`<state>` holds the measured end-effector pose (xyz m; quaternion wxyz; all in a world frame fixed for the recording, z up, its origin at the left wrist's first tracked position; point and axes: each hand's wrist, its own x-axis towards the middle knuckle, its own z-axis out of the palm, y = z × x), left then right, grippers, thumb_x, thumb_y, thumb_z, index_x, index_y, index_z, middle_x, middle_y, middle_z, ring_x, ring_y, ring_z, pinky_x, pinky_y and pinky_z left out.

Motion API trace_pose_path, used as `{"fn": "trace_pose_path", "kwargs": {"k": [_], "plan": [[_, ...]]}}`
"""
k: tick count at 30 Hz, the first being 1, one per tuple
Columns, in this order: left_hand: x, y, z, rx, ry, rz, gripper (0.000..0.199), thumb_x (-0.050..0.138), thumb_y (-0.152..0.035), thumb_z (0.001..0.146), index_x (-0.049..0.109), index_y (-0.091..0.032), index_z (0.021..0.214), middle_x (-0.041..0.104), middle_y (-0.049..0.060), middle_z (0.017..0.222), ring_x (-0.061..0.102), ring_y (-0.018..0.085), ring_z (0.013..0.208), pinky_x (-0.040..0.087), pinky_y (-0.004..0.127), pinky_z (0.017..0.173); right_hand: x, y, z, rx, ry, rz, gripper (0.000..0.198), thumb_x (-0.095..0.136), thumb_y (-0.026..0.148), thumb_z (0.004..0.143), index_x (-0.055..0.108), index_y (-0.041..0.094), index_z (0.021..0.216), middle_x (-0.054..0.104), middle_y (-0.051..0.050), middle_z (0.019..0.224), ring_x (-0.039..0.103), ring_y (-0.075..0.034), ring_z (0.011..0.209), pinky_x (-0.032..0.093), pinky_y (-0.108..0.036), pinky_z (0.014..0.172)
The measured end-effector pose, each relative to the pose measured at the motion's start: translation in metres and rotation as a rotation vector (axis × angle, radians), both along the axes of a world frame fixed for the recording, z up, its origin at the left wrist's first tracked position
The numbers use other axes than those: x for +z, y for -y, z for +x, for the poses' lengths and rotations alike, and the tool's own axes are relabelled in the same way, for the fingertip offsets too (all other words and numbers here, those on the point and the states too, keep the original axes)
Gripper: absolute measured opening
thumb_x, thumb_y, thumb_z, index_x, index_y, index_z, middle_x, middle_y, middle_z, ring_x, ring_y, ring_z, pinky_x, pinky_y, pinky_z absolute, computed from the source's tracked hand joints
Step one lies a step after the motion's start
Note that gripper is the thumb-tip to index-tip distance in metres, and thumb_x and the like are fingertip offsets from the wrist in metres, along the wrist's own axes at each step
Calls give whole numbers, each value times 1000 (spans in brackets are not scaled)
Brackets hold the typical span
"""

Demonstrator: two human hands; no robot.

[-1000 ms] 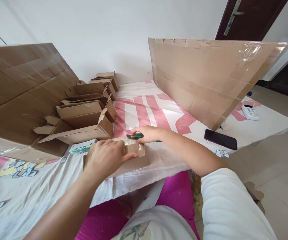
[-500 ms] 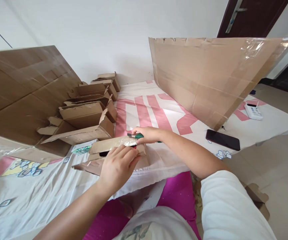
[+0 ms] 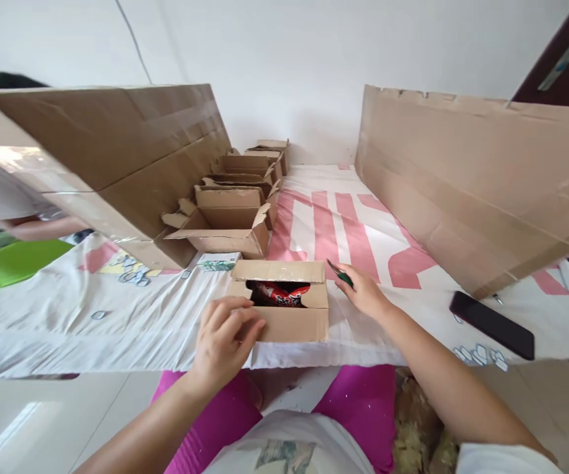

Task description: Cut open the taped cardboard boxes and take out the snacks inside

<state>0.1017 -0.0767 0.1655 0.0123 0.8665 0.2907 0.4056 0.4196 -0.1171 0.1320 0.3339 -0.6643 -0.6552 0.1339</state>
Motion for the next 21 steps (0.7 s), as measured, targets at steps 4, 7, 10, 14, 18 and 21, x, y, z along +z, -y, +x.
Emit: {"fn": "trace_pose_path", "kwargs": {"k": [4, 7, 10, 14, 18, 21], "plan": [[-31, -18, -32, 318, 280, -321, 44, 72, -39, 79, 53, -21, 114, 51, 11, 114, 54, 28, 106, 50, 47, 87, -41, 33, 17, -188, 364, -222, 42, 47, 42, 93, 57, 29, 132, 66, -9, 115, 67, -26, 94, 54, -37, 75], [-55, -23, -40, 230, 458, -753, 67, 69, -53, 77, 41, -22, 130, 48, 14, 129, 55, 30, 116, 52, 47, 89, -59, 46, 22, -223, 475, -304, 41, 47, 42, 93, 61, 26, 128, 65, -9, 103, 67, -26, 85, 54, -37, 70], [-69, -22, -35, 68, 476, -958, 72, 61, -57, 82, 32, -24, 141, 43, 14, 143, 46, 32, 130, 43, 50, 103, -54, 45, 19, -209, 418, -102, 37, 49, 46, 92, 70, 22, 110, 65, -12, 101, 63, -30, 96, 52, -45, 85], [-77, -23, -26, -11, 423, -914, 86, 60, -62, 81, 24, -23, 148, 38, 15, 148, 37, 34, 136, 33, 53, 110, -16, 29, 2, -178, 136, 213, 44, 53, 51, 91, 60, 24, 125, 60, -13, 123, 56, -29, 116, 49, -47, 97], [-84, -29, -24, -49, 393, -846, 87, 62, -67, 76, 32, -22, 144, 42, 16, 142, 41, 36, 129, 39, 52, 102, 27, 4, -23, -28, 61, 154, 66, 64, 51, 84, 44, 26, 142, 51, -11, 142, 47, -29, 132, 46, -47, 104], [-90, -34, -23, -71, 383, -844, 82, 60, -67, 78, 35, -21, 141, 46, 16, 136, 44, 35, 124, 40, 52, 99, 44, -14, -36, 28, 156, 72, 44, 56, 44, 90, 58, 25, 129, 61, -10, 132, 56, -28, 123, 48, -48, 103]]}}
